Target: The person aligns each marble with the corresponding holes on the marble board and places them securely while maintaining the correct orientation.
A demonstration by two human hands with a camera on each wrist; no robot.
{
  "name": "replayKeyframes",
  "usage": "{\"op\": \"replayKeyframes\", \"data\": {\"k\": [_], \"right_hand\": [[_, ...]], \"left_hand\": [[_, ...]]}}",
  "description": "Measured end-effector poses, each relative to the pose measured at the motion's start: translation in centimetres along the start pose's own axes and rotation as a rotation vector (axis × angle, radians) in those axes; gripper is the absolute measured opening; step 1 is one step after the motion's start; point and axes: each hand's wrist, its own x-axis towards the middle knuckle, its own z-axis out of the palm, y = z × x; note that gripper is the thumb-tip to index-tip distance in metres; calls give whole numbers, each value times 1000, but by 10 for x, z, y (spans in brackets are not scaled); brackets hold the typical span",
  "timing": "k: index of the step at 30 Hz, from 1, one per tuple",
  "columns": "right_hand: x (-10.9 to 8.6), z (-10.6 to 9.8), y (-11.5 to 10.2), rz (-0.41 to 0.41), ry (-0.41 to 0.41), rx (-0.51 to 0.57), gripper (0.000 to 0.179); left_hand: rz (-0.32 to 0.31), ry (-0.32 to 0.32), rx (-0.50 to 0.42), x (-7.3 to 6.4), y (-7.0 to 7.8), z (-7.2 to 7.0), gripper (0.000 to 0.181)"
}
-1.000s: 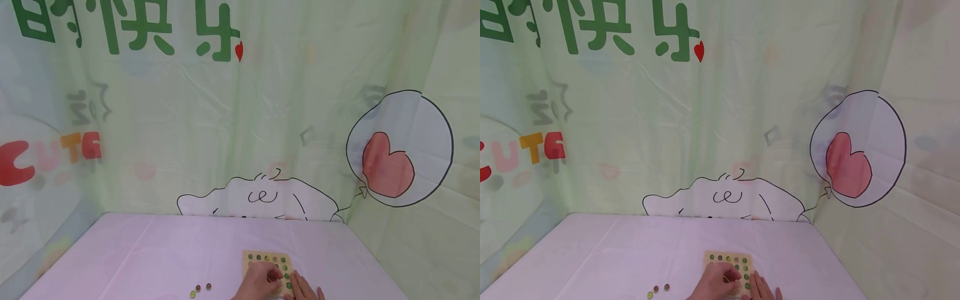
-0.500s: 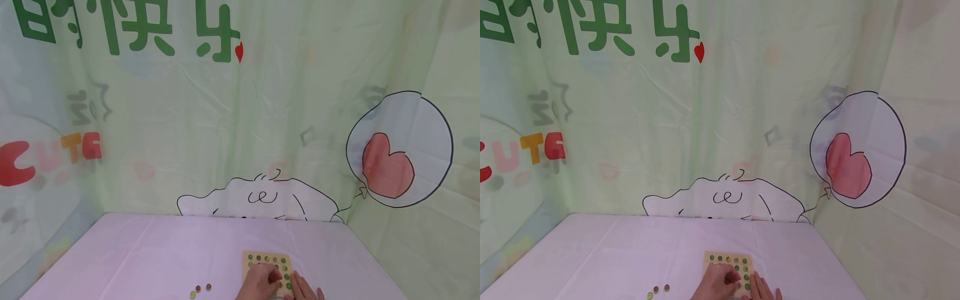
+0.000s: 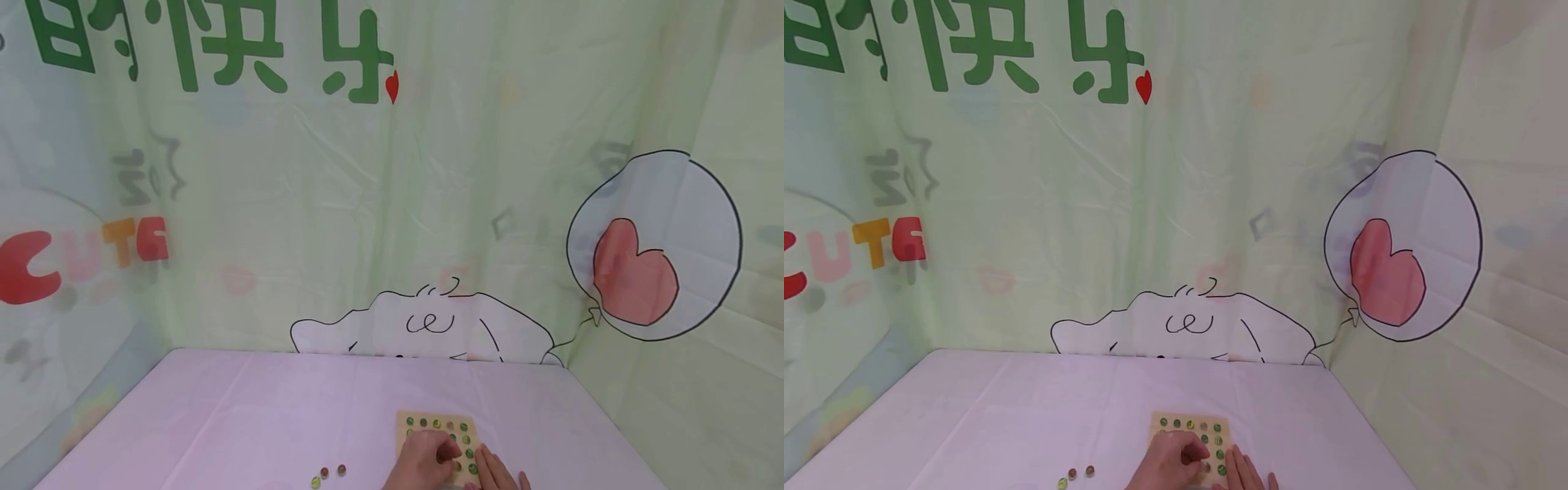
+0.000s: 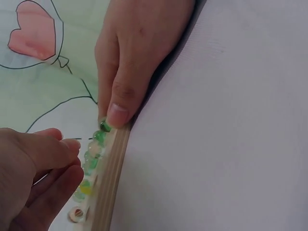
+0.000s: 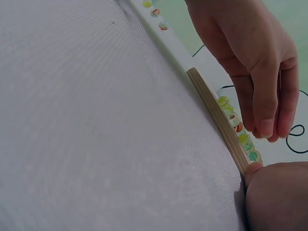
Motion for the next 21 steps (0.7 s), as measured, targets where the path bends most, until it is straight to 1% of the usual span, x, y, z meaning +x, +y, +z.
{"op": "replayKeyframes", "data": {"k": [4,5,9,12,15,17,21], "right_hand": [[1,2,1,17,-28,13,136],[2,3,2,21,-36,25,136],[4,10,7,13,-28,42,139],[7,18,11,13,-15,21,141],[9,25,14,15,5,-4,139],[10,29,16,8,19,-26,135],[11,36,19,-4,52,-30,129]], "left_hand": [[-15,-1,-40,-3,1,-8,10],[-14,4,-35,-4,0,-11,10],[-21,6,-43,-7,-2,-19,11],[-30,8,-52,-11,-3,-26,11],[-48,14,-60,-13,-3,-33,10],[-57,19,-57,-15,-3,-37,9],[-61,27,-37,-19,-4,-44,11]]}}
